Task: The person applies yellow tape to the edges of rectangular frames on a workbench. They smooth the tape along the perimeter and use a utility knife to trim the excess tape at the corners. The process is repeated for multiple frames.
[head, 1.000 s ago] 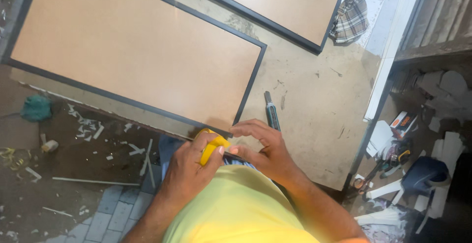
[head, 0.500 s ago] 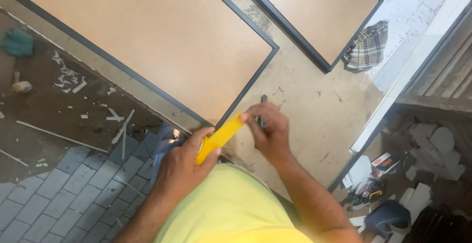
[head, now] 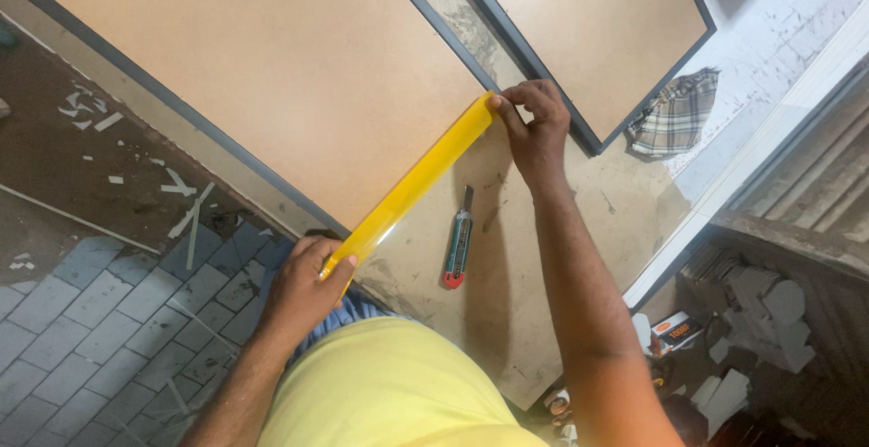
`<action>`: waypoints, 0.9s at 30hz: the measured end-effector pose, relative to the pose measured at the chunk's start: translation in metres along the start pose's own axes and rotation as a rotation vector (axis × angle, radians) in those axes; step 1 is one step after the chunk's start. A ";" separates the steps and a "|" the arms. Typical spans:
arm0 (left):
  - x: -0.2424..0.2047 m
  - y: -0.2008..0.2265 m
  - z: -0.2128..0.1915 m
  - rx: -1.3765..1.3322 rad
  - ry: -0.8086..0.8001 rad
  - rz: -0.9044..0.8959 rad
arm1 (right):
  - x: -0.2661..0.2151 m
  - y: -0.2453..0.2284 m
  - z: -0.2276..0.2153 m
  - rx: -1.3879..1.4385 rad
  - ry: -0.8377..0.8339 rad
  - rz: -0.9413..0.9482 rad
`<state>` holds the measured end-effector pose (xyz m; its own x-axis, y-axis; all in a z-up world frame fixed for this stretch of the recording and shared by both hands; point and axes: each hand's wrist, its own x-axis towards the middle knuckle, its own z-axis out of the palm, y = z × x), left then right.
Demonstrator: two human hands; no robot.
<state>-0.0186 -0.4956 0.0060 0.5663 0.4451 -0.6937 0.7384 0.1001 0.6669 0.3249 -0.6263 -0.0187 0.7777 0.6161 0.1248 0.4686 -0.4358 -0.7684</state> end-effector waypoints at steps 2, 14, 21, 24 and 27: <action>0.002 0.007 0.000 0.011 0.041 0.070 | 0.005 0.001 0.002 -0.015 -0.005 0.000; 0.004 0.017 0.001 -0.038 0.026 -0.051 | 0.003 -0.001 0.010 -0.080 0.047 -0.121; 0.006 0.017 0.000 0.020 0.015 -0.057 | 0.003 0.005 0.011 -0.119 0.033 -0.091; 0.006 0.016 0.000 -0.001 0.031 -0.044 | 0.004 0.008 0.011 -0.110 0.012 -0.069; 0.006 0.015 0.000 -0.011 0.036 -0.030 | 0.003 0.006 0.011 -0.142 0.022 -0.125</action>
<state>-0.0038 -0.4910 0.0118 0.5305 0.4732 -0.7033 0.7505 0.1235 0.6492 0.3258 -0.6197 -0.0297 0.7182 0.6571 0.2287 0.6153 -0.4463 -0.6498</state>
